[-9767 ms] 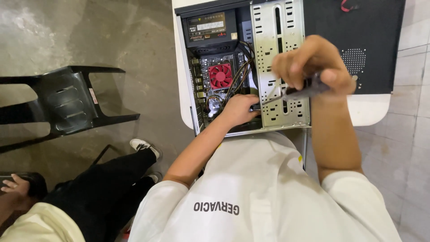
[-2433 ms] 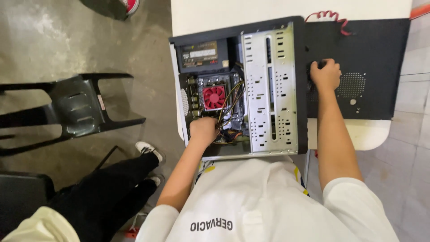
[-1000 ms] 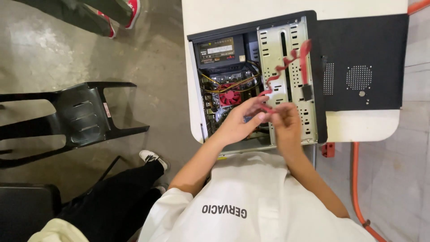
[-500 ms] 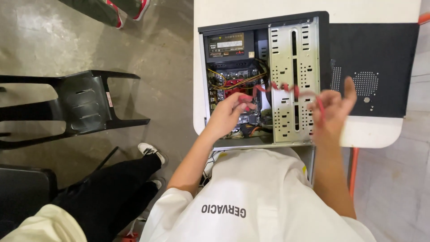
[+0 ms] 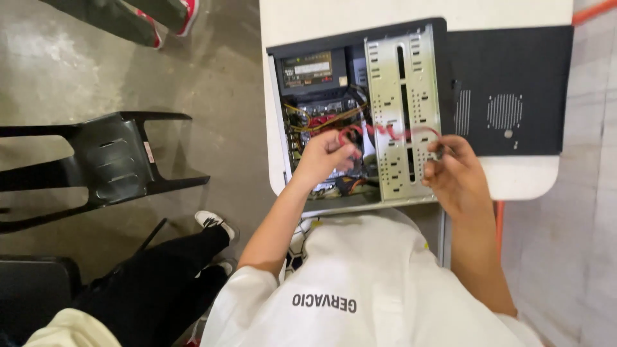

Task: Securing a motherboard into a PC case with a screwdriver and connecting internal power and data cables.

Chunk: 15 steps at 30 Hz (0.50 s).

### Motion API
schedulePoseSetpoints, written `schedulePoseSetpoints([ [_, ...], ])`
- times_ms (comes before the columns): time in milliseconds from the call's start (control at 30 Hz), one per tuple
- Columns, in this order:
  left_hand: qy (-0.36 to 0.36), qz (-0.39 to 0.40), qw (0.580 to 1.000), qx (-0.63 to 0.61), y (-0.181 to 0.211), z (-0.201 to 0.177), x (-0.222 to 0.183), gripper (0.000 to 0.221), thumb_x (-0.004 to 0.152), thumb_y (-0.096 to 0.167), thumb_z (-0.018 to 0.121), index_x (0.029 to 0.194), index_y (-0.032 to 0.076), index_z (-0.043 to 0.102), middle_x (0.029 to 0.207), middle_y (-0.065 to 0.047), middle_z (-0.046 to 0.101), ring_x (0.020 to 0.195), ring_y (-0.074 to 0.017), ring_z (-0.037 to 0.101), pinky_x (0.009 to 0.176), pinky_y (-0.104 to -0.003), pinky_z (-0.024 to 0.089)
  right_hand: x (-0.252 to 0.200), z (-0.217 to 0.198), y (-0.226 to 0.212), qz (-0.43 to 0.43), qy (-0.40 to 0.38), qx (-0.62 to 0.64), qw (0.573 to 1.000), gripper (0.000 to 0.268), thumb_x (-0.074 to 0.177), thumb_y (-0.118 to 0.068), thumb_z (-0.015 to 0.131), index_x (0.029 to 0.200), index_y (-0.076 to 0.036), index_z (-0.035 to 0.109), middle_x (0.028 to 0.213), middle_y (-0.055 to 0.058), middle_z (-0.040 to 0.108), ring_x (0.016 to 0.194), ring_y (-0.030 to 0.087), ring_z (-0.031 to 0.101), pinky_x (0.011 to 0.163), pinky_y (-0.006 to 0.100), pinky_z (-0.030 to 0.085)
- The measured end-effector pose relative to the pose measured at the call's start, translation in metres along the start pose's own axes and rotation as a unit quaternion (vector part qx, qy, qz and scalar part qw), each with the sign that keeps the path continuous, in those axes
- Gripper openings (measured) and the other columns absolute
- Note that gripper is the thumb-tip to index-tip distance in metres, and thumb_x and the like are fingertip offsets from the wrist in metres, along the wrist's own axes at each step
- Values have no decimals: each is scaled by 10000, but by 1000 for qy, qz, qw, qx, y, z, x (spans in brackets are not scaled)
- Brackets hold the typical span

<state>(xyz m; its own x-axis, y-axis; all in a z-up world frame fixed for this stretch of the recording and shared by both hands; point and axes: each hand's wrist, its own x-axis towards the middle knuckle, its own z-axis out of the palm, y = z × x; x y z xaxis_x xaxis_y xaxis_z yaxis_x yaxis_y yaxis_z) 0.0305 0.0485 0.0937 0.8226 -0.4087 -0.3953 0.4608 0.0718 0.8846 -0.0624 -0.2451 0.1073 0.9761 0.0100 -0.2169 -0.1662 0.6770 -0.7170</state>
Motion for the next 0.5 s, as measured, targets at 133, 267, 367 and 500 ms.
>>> schedulePoseSetpoints([
  [133, 6, 18, 999, 36, 6, 1, 5, 142, 924, 141, 777, 947, 38, 681, 918, -151, 780, 712, -209, 773, 629, -299, 666, 13, 2, 35, 6, 39, -84, 996, 283, 982, -74, 564, 1261, -26, 561, 1124, 157, 640, 784, 219, 703, 648, 369, 627],
  [267, -41, 70, 983, 163, -7, -16, 23, 218, 845, 167, 850, 932, 64, 679, 940, -106, 781, 781, -194, 770, 689, -297, 652, 13, 28, 53, -76, 87, -250, 961, 112, 1005, 5, 561, 1100, 29, 616, 979, 166, 660, 843, 257, 726, 748, 435, 624],
  [367, -85, 116, 930, 338, -42, -37, 53, 293, 759, 277, 903, 880, 124, 685, 876, -48, 728, 830, -233, 756, 762, -345, 620, 2, 57, 45, -134, 116, -376, 909, 74, 1039, -11, 645, 1113, -9, 655, 959, 127, 708, 854, 171, 713, 770, 293, 574],
  [500, -124, 136, 852, 491, -70, -43, 92, 317, 783, 367, 865, 912, 151, 674, 792, -65, 706, 851, -316, 741, 776, -433, 597, -15, 72, 25, -188, 66, -356, 913, 152, 975, 11, 723, 1115, 33, 667, 1003, 179, 734, 912, 204, 744, 789, 284, 579],
])
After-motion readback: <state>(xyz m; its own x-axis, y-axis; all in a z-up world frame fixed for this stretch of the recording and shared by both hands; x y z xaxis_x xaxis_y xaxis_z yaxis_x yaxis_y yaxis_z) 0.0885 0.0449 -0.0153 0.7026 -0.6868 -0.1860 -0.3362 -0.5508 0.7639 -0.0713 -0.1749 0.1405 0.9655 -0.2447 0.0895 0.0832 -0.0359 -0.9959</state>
